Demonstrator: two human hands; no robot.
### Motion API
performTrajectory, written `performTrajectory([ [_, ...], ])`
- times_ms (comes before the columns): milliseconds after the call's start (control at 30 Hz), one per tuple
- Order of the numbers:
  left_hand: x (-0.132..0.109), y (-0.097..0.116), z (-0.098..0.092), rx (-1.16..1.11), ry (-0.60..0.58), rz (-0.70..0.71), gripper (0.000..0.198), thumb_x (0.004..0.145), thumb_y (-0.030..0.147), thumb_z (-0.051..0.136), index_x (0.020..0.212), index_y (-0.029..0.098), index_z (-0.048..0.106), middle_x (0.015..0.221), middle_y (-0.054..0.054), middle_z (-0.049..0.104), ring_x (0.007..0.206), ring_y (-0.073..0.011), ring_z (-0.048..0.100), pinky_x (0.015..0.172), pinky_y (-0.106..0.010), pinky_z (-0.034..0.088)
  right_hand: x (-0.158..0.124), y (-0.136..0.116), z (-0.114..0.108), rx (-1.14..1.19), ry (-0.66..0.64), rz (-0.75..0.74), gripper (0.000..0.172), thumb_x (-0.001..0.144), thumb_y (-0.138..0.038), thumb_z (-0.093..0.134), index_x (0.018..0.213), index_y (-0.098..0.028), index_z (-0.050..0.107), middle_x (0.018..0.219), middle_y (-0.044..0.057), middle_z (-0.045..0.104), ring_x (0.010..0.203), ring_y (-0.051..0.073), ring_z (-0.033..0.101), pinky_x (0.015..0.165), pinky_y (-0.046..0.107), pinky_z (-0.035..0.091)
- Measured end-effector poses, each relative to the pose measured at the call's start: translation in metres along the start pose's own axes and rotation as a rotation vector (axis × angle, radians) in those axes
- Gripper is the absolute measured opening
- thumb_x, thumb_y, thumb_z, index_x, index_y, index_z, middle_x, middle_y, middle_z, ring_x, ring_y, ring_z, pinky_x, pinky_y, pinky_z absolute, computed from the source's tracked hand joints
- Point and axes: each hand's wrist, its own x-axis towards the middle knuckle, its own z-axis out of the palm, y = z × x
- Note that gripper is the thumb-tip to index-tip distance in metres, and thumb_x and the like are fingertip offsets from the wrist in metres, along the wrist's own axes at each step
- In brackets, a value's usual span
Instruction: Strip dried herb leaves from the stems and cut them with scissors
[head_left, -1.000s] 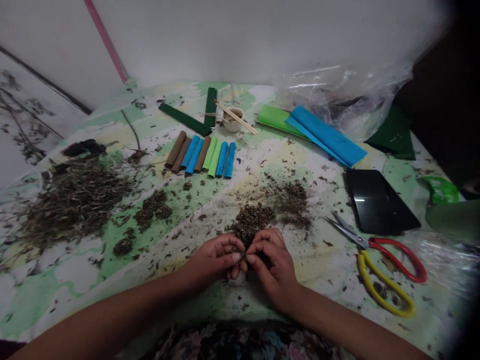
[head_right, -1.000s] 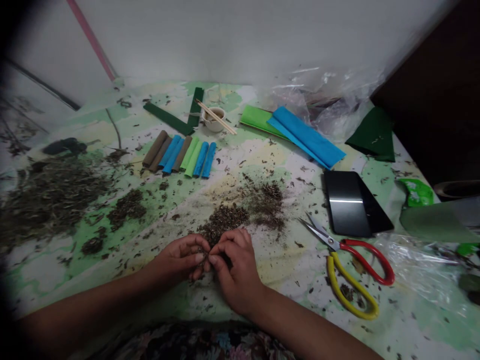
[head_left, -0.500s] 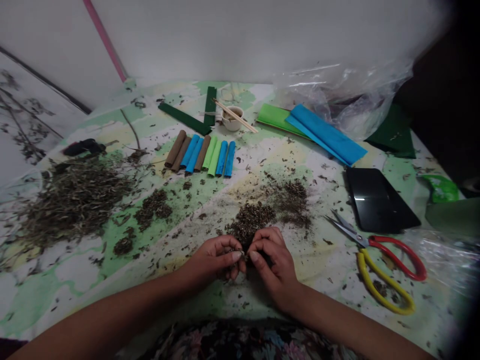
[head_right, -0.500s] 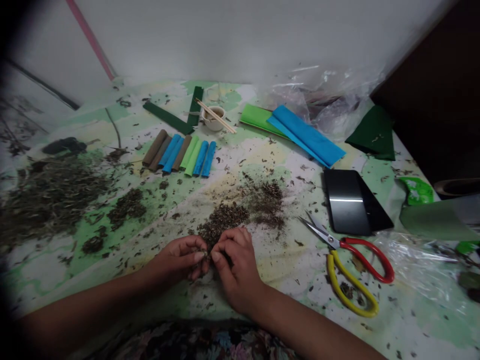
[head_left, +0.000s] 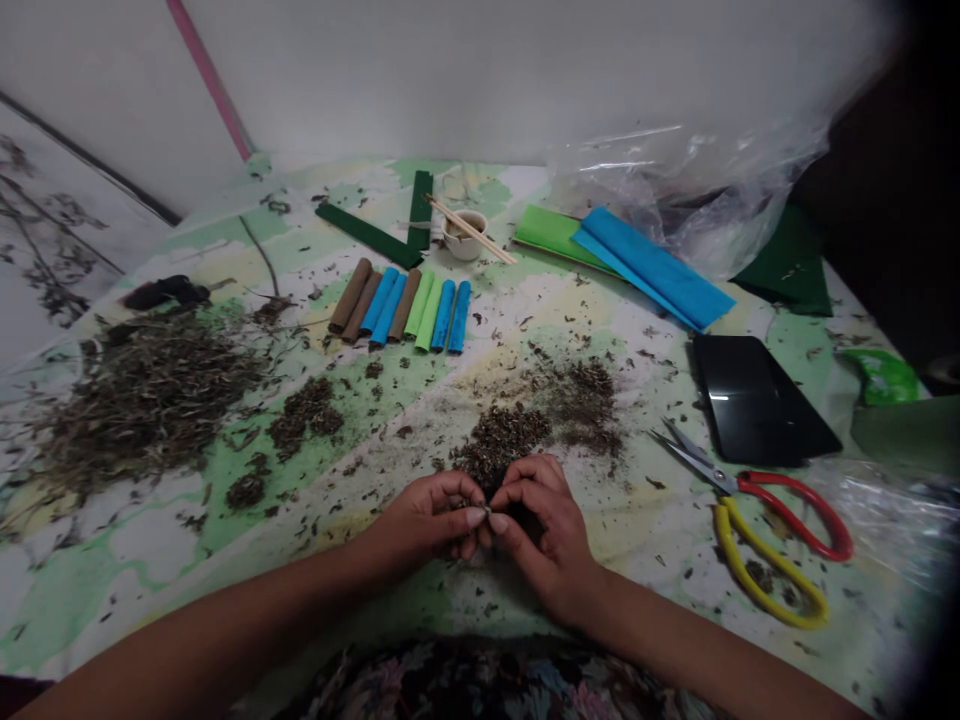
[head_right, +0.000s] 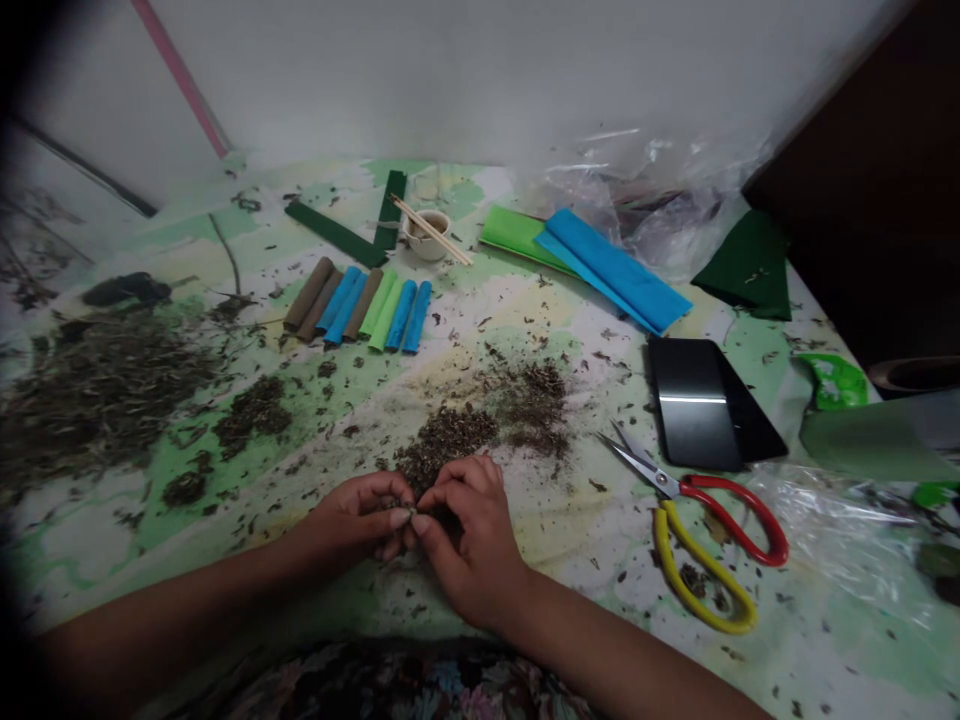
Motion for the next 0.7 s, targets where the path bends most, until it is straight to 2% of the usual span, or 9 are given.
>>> performTrajectory([
  [333, -0.0015, 0.0022, -0.0009, 0.071, -0.034, 0.013, 0.02, 0.075, 0.031, 0.067, 0.081, 0.016, 0.056, 0.066, 0.0, 0.065, 0.05, -0.0076, 0.054, 0.049, -0.019, 0.036, -0.0002, -0.0014, -0.0015, 0.022, 0.0, -0.01, 0.012, 0.081, -0.02, 0.049, 0.072, -0.019, 0.056, 0.081, 0.003, 0.05, 0.082, 0.018, 0.047, 0.079, 0.038, 0.036],
  [533, -0.0006, 0.001, -0.0009, -0.038, -0.026, 0.004, 0.022, 0.073, 0.03, 0.068, 0.081, 0.016, 0.054, 0.065, -0.001, 0.066, 0.048, -0.0074, 0.053, 0.046, -0.018, 0.034, -0.0004, -0.0011, -0.0028, 0.034, 0.029, 0.007, 0.012, 0.081, -0.02, 0.046, 0.072, -0.019, 0.054, 0.081, 0.003, 0.049, 0.082, 0.019, 0.046, 0.077, 0.038, 0.036],
  [700, -0.0001, 0.0003, -0.0003, -0.094, -0.018, -0.001, 0.023, 0.077, 0.035, 0.065, 0.08, 0.015, 0.055, 0.065, -0.003, 0.066, 0.049, -0.0084, 0.054, 0.048, -0.02, 0.038, -0.0005, -0.0002, -0.003, 0.032, 0.003, 0.001, 0.014, 0.082, -0.02, 0.044, 0.07, -0.019, 0.05, 0.082, 0.004, 0.049, 0.082, 0.018, 0.046, 0.077, 0.037, 0.036],
])
